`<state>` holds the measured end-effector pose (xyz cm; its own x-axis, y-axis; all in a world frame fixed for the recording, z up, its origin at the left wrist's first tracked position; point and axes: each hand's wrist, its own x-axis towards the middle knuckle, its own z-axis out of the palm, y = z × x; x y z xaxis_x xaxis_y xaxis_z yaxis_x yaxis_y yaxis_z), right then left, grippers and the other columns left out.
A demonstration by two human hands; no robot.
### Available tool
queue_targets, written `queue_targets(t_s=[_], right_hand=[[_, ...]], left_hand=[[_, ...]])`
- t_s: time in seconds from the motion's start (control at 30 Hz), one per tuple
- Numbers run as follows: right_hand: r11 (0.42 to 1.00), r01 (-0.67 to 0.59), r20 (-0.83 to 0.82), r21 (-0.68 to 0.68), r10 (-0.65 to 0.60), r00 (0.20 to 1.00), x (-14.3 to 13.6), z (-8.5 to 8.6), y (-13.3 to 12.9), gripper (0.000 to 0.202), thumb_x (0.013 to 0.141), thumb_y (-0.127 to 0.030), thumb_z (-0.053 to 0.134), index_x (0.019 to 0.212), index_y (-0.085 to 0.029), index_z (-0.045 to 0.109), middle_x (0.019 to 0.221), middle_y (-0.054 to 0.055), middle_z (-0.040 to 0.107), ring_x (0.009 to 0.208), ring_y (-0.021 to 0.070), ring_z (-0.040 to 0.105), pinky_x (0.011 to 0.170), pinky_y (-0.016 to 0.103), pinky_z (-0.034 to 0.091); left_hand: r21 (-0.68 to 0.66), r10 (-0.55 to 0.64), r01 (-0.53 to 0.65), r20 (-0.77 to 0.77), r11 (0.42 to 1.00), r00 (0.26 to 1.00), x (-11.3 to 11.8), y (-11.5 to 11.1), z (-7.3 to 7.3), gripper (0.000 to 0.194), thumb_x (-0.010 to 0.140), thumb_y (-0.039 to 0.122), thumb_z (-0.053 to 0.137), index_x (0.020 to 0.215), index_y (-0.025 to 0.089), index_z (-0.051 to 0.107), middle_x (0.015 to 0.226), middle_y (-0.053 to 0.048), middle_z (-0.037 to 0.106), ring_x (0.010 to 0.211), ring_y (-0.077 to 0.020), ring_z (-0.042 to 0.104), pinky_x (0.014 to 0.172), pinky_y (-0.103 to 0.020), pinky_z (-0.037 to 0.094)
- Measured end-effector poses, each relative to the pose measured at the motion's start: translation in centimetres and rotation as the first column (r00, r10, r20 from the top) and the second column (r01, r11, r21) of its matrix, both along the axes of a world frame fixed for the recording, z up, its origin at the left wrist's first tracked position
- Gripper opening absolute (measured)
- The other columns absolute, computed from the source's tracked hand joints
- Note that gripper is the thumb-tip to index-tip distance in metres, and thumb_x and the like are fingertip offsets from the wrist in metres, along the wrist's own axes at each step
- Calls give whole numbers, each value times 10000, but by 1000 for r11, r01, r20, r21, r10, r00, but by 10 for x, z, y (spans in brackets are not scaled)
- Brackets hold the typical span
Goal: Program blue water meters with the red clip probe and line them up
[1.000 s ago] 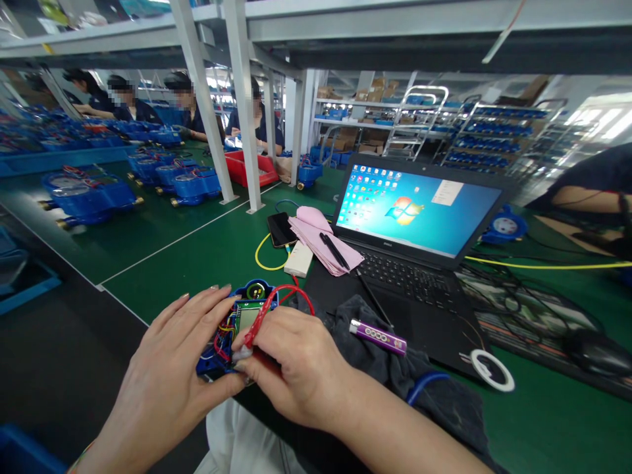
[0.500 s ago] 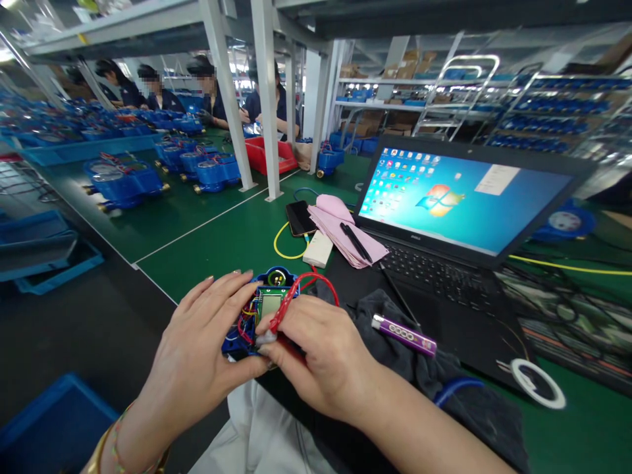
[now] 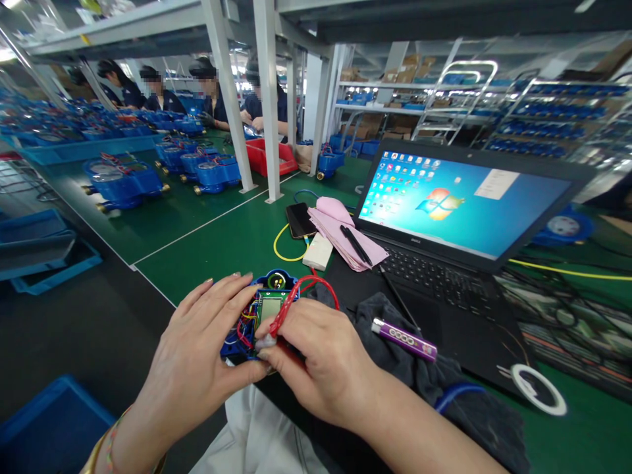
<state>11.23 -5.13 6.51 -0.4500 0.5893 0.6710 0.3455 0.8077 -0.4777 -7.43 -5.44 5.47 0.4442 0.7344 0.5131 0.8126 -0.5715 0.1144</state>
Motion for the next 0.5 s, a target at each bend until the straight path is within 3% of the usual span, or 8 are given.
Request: queue_targets(t_s=[0.5], right_hand=[[999, -22, 8, -26, 22, 1000, 1, -1, 1, 65, 858, -111, 581, 905, -142, 615, 839, 43, 674, 782, 143, 622, 739, 248, 504]], left_hand=[[48, 6, -5, -38, 999, 999, -2, 1, -2, 648, 779, 561, 562, 1275, 156, 458, 1336, -100, 520, 1242, -277, 461, 1058, -464, 305]])
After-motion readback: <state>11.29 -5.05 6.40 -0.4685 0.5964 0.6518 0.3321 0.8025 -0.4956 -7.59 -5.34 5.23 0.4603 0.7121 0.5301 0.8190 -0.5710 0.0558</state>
